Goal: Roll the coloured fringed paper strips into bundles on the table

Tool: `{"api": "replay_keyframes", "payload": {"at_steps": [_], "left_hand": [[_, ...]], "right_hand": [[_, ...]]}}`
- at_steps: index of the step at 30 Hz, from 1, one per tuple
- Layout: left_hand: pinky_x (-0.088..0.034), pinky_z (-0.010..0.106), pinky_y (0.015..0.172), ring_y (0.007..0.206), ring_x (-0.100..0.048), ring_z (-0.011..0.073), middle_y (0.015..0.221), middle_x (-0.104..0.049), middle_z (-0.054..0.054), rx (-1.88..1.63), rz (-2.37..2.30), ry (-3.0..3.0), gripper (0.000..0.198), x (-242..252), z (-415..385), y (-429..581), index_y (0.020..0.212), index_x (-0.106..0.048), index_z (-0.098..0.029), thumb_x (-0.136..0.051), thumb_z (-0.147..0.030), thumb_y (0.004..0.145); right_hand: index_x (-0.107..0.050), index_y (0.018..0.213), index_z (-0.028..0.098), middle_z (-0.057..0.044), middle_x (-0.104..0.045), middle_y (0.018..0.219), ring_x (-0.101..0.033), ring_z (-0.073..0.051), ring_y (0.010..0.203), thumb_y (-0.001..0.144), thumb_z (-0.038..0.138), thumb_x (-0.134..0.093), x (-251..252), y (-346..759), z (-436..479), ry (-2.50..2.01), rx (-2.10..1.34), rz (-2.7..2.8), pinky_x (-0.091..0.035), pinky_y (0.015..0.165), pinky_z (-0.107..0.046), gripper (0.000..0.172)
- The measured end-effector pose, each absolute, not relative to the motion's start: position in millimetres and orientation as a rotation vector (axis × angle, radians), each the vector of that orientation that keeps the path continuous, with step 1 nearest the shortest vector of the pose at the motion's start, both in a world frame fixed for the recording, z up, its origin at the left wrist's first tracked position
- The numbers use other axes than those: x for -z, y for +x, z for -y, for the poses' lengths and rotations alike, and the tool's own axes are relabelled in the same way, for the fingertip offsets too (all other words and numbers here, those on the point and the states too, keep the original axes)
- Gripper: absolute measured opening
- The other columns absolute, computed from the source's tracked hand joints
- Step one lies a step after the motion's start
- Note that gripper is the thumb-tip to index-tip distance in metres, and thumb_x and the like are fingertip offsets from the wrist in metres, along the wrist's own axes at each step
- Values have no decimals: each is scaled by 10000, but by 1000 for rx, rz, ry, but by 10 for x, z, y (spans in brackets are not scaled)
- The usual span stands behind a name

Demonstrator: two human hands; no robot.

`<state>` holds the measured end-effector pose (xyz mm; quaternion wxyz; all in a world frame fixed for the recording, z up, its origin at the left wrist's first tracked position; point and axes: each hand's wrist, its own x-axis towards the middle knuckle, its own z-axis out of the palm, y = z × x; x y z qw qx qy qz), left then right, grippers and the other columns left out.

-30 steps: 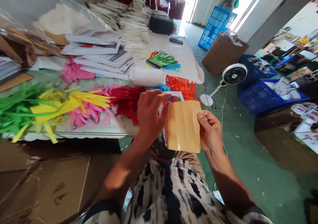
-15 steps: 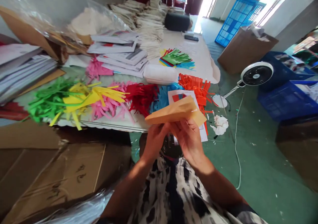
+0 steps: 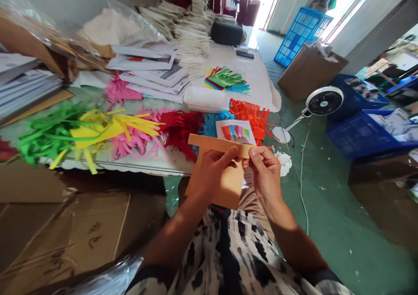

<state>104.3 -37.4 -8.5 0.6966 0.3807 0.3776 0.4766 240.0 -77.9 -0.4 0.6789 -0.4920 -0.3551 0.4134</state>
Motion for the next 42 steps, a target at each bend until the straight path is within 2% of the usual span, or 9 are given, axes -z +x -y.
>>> {"api": "replay_keyframes", "payload": {"at_steps": [4,11,14,16,19,21,25,30,42], "left_hand": [[-510,219,607,678,-683,130,762,-751,41,-1016,-678,678,317,44,376,1114,836,-791,-146,-915,-423,745],[-439,183,551,650,-654,109,700,-713,39,-947,-544,563,336,32,369,1191,805,-779,-136,-932,-421,714],[-401,182,531,646,-638,104,720,-717,37,-993,-625,585,332,43,379,1212,839,-796,-147,-925,-427,716],[-370,197,513,592,-587,93,700,-705,28,-1055,-720,677,335,55,385,1207,807,-791,-147,-903,-455,735],[-339,231,500,514,-495,84,603,-649,8,-1135,-886,902,398,70,393,1171,657,-735,-146,-869,-506,759],[-356,244,508,518,-495,94,605,-650,4,-1150,-901,987,400,68,399,1139,656,-739,-155,-857,-520,769],[-405,250,518,553,-533,116,657,-679,9,-1148,-847,1028,370,18,412,1088,732,-785,-177,-835,-539,790],[-424,256,552,568,-544,125,622,-652,22,-1105,-861,1142,503,-67,416,1056,561,-680,-174,-788,-591,822],[-188,280,532,547,-290,93,555,-335,-43,-1050,-1026,1288,598,-101,349,1044,531,-400,-191,-716,-584,852]], "right_hand": [[-700,798,242,40,-647,654,-567,-107,573,870,462,-816,-4,2432,798,-1104,-959,830,-456,575,-241,259],[-678,781,231,26,-649,677,-568,-122,589,865,469,-811,2,2441,766,-1093,-948,896,-469,600,-265,285],[-648,851,240,28,-643,738,-589,-137,654,895,405,-797,34,2456,793,-1239,-611,998,-495,663,-288,226],[-674,974,257,0,-671,875,-631,-174,804,893,348,-803,29,2491,828,-1330,-222,1149,-530,774,-337,178],[-708,1235,329,-54,-695,1151,-639,-248,1094,910,249,-773,-36,2580,878,-1366,240,1513,-528,962,-444,341],[-710,1292,408,-34,-716,1194,-642,-263,1158,934,186,-729,-98,2647,898,-1325,320,1734,-510,1012,-479,421],[-714,1287,462,16,-776,1105,-697,-242,1087,927,154,-729,-182,2756,901,-1265,264,1880,-523,985,-461,474],[-743,1225,403,19,-808,1051,-742,-217,978,935,170,-726,-176,2847,887,-1253,272,1945,-511,952,-437,372],[-760,1153,412,36,-826,1007,-760,-211,955,906,165,-746,-94,2848,879,-1184,429,1972,-513,914,-420,350]]}}
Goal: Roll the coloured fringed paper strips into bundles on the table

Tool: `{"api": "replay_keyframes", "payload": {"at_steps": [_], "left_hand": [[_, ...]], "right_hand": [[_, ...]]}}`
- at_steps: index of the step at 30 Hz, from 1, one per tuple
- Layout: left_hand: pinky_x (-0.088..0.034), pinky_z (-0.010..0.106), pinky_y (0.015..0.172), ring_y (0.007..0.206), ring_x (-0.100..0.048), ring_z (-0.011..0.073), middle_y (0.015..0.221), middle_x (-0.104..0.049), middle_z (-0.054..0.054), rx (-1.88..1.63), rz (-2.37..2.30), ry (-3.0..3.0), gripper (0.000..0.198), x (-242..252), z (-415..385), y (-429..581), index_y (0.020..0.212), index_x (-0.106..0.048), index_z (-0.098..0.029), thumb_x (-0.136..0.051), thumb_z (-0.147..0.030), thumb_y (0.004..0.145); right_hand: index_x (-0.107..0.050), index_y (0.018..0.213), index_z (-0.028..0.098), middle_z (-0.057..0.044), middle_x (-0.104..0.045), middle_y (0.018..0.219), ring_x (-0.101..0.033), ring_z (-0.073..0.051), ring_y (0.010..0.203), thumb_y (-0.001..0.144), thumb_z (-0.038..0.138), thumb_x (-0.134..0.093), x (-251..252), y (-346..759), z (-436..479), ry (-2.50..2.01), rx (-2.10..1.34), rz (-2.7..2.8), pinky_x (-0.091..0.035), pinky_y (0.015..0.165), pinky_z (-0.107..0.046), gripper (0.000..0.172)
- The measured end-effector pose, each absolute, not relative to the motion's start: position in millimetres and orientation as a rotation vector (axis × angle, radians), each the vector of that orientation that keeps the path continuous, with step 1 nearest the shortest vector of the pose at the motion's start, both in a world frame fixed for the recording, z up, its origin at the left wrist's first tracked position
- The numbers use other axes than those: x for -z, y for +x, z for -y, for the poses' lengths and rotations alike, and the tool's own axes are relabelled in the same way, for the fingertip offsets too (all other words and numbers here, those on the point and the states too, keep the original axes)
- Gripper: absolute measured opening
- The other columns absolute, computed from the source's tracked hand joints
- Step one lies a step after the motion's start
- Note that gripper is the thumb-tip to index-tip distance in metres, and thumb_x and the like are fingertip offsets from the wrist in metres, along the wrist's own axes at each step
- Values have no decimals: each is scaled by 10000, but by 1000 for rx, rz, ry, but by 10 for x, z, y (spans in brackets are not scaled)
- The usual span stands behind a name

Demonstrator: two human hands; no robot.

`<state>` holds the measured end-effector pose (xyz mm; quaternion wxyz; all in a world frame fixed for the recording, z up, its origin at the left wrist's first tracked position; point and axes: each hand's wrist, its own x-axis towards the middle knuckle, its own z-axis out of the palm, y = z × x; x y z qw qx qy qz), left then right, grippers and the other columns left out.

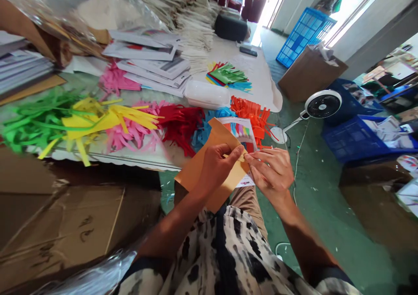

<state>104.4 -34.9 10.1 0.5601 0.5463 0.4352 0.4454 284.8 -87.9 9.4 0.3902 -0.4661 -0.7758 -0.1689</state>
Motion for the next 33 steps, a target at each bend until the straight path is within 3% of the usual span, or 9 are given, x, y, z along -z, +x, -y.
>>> {"api": "replay_keyframes", "payload": {"at_steps": [5,10,16,27,33], "left_hand": [[-179,282,537,557,-275,95,571,-303,-44,-1049,-1044,1330,595,-72,329,1038,544,-337,-201,-701,-547,863],[-168,290,528,542,-259,95,555,-319,-48,-1125,-1060,1391,585,-55,296,1005,534,-375,-196,-685,-540,892],[-172,291,528,549,-279,97,557,-338,-45,-1097,-1068,1469,593,-62,308,1006,529,-394,-190,-659,-548,922],[-174,275,523,539,-275,86,554,-305,-59,-1080,-1064,1473,601,-32,300,986,542,-378,-190,-641,-585,910],[-265,254,500,524,-430,98,560,-520,-30,-1120,-1083,1450,481,25,252,923,620,-620,-166,-654,-533,931]], "right_hand": [[-758,1123,369,20,-830,992,-763,-206,936,905,153,-745,-91,2828,868,-1135,456,1990,-517,876,-404,306],[-750,1102,363,24,-831,1014,-768,-206,913,919,168,-721,-43,2823,856,-1158,358,1987,-519,903,-420,269],[-700,1288,353,-16,-805,1094,-746,-201,955,923,151,-739,-44,2815,850,-1190,355,1990,-526,883,-399,419],[-688,1072,253,-35,-789,981,-730,-210,906,938,135,-708,-40,2771,801,-1095,399,2023,-532,893,-418,179],[-678,1039,256,-30,-737,973,-691,-211,943,950,140,-677,-25,2735,806,-1092,162,1861,-525,919,-426,147]]}}
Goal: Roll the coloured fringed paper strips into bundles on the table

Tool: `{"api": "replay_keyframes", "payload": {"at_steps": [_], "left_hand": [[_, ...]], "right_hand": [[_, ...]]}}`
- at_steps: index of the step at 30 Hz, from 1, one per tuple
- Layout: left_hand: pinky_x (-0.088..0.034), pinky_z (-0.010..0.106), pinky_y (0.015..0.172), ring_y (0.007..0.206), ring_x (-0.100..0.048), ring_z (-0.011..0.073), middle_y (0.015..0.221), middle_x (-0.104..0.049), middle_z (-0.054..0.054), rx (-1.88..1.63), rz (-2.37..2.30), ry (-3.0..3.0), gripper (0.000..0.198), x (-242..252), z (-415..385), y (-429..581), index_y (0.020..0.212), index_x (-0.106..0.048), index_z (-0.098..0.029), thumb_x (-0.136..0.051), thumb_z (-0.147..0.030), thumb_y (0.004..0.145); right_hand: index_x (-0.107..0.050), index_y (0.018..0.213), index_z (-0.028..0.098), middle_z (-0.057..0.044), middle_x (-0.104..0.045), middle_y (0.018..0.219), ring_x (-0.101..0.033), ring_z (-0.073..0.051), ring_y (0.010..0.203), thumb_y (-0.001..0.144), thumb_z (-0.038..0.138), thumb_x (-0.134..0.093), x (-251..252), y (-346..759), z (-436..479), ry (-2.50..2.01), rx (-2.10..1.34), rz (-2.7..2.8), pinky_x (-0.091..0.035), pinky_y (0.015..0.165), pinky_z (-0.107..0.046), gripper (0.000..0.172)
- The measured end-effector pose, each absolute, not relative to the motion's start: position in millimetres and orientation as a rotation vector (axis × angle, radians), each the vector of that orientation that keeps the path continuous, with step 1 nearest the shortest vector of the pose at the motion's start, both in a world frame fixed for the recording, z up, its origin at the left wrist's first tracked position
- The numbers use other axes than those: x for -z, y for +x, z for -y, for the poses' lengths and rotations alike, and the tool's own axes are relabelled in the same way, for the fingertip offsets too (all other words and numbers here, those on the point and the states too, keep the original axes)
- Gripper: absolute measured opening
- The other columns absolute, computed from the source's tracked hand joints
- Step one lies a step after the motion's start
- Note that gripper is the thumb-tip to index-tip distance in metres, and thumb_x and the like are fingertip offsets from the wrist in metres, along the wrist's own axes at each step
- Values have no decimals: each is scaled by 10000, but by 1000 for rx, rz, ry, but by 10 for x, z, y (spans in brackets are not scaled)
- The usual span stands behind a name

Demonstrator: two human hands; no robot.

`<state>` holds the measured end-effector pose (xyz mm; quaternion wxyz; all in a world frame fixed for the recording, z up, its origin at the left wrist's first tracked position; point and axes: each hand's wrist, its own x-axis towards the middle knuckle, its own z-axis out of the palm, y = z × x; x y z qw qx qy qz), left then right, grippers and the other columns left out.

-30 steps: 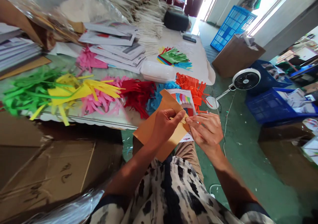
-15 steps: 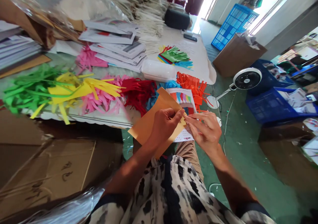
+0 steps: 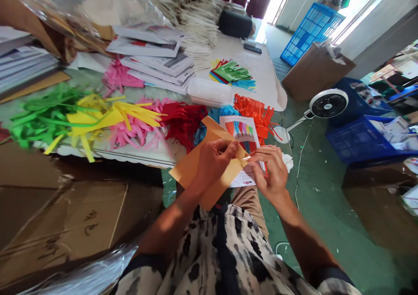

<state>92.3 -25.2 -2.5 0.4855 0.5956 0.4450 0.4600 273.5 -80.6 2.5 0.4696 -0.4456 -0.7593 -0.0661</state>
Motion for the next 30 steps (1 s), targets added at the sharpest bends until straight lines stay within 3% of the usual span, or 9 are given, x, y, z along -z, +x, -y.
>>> {"api": "replay_keyframes", "payload": {"at_steps": [4,7,13,16,21,24,27,30], "left_hand": [[-354,231,475,515,-548,111,609,-662,6,-1234,-1186,1344,369,14,-110,667,708,-716,-166,-722,-488,888],[-426,210,481,553,-641,127,637,-706,22,-1369,-1253,1135,336,-53,-579,414,743,-723,-178,-756,-494,856],[-583,257,626,778,-755,183,927,-799,126,-1369,-1215,866,682,14,-1239,308,886,-747,-166,-442,-770,964],[-584,274,676,842,-748,196,1023,-800,124,-1299,-1189,1231,634,104,-1256,564,1002,-757,-165,-505,-744,948],[-498,460,1042,1236,-640,333,1239,-758,130,-824,-1282,2122,564,110,-1206,1092,1242,-741,-207,-727,-631,870],[-451,549,1051,1261,-592,404,1167,-766,127,-545,-1404,2254,612,125,-1254,1270,1220,-755,-239,-809,-664,783],[-473,491,996,1165,-628,369,1077,-755,95,-589,-1362,2219,615,133,-1289,1299,1144,-771,-251,-867,-677,710],[-506,374,907,996,-663,258,1048,-725,58,-796,-1124,2178,558,9,-1193,1223,1111,-771,-245,-929,-574,688]], "right_hand": [[-695,940,252,-19,-691,940,-663,-196,938,972,228,-675,-69,2760,754,-1121,-223,1481,-532,865,-373,44],[-711,959,248,-13,-694,951,-661,-176,921,961,334,-719,-26,2832,633,-1150,-488,1278,-532,869,-336,87],[-744,912,234,3,-692,892,-640,-142,838,859,457,-831,99,3054,313,-1136,-862,993,-515,843,-287,245],[-741,887,235,1,-691,906,-640,-145,850,842,462,-845,84,3167,180,-1156,-872,977,-514,845,-288,254],[-703,873,239,7,-669,914,-627,-146,847,865,471,-814,178,3168,-8,-1126,-784,925,-509,853,-303,257],[-671,867,232,17,-633,886,-595,-137,815,887,452,-791,342,3064,-57,-1118,-728,878,-489,820,-292,252],[-648,864,229,24,-612,870,-578,-135,802,895,434,-783,425,2991,-31,-1097,-706,821,-484,807,-292,248],[-666,905,235,16,-628,911,-599,-141,845,912,375,-771,285,2999,74,-1009,-608,813,-497,856,-316,176]]}}
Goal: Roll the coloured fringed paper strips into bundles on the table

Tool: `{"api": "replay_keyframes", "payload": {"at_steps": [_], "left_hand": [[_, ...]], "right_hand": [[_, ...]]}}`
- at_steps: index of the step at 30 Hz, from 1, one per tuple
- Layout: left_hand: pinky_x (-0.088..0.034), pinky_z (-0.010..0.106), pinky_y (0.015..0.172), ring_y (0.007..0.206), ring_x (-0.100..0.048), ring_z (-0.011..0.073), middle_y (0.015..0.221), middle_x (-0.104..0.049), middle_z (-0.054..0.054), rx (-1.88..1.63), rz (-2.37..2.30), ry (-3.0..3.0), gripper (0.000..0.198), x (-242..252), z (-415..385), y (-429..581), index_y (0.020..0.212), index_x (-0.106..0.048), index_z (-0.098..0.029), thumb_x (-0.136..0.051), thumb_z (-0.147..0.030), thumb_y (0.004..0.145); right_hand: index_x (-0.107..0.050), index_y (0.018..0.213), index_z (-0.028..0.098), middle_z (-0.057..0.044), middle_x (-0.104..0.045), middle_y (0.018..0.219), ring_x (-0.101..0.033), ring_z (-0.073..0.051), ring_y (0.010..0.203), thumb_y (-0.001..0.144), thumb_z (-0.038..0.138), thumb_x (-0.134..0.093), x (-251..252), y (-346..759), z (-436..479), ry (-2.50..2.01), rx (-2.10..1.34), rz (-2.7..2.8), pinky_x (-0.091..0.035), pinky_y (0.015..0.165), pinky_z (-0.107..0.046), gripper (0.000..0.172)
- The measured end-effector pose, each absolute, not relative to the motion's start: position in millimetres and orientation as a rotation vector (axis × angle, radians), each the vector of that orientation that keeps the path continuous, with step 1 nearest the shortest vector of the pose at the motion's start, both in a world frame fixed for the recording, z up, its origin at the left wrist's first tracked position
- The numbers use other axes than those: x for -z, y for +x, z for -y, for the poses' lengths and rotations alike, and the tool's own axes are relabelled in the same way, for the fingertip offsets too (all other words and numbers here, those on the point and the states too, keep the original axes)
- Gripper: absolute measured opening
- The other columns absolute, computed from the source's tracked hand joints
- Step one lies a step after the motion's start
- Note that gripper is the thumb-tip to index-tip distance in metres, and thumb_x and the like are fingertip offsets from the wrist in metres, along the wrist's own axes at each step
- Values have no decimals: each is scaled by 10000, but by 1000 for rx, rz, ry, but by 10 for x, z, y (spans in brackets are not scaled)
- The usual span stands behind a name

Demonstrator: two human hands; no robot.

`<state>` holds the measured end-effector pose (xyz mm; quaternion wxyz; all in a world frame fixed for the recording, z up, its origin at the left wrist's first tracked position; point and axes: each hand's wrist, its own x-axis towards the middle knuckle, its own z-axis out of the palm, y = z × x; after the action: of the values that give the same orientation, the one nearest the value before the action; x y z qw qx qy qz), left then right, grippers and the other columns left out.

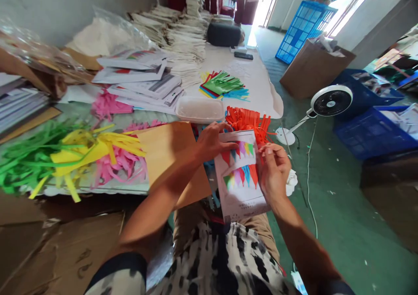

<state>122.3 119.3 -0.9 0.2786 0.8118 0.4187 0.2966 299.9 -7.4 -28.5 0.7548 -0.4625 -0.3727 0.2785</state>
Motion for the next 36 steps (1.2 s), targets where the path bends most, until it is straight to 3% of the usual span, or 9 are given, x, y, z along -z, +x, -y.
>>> {"api": "replay_keyframes", "payload": {"at_steps": [2,7,14,19,24,30,36], "left_hand": [[-519,329,861,927,-662,204,1051,-707,41,-888,-913,2164,494,-150,-1010,1154,1098,-780,-256,-959,-467,689],[-589,299,831,908,-694,162,1067,-679,30,-929,-608,2076,355,-430,-263,1026,1072,-821,-303,-947,-314,740],[-661,264,768,927,-761,157,1217,-732,73,-768,-557,1753,266,33,520,936,1103,-835,-291,-859,-244,843],[-653,235,651,690,-754,124,1141,-802,84,-733,-558,1658,248,132,783,876,1126,-837,-267,-832,-264,878],[-663,275,839,945,-784,178,1086,-817,73,-889,-488,1833,298,57,840,773,1155,-827,-281,-837,-198,869],[-656,265,766,912,-781,174,1085,-813,64,-923,-541,1906,311,98,823,680,1160,-819,-301,-845,-217,862],[-639,261,800,916,-785,179,1087,-819,60,-804,-638,2047,161,-37,781,705,1009,-814,-265,-849,-308,857]], "right_hand": [[-682,940,242,3,-645,952,-625,-158,907,919,325,-764,84,3026,191,-954,-481,870,-508,916,-354,119],[-669,994,262,-40,-631,1047,-652,-215,1028,992,282,-648,-302,2987,652,-1139,-192,1130,-546,948,-437,29],[-625,1122,279,-42,-665,1010,-651,-223,995,953,98,-613,99,2885,1400,-1457,26,1433,-549,787,-374,249],[-627,1109,287,-48,-635,1015,-667,-234,963,963,146,-619,250,2817,1615,-1422,-47,1321,-585,731,-390,203],[-587,1039,286,-32,-560,1019,-668,-179,866,1026,261,-568,149,2789,1558,-1277,-245,1084,-644,726,-375,34],[-554,992,295,-16,-533,979,-673,-175,868,1027,324,-576,132,2873,1579,-1256,-207,1007,-646,896,-453,50],[-544,1022,300,-23,-566,971,-668,-183,845,1023,293,-570,258,2809,1644,-1238,-231,1069,-625,832,-444,27]]}}
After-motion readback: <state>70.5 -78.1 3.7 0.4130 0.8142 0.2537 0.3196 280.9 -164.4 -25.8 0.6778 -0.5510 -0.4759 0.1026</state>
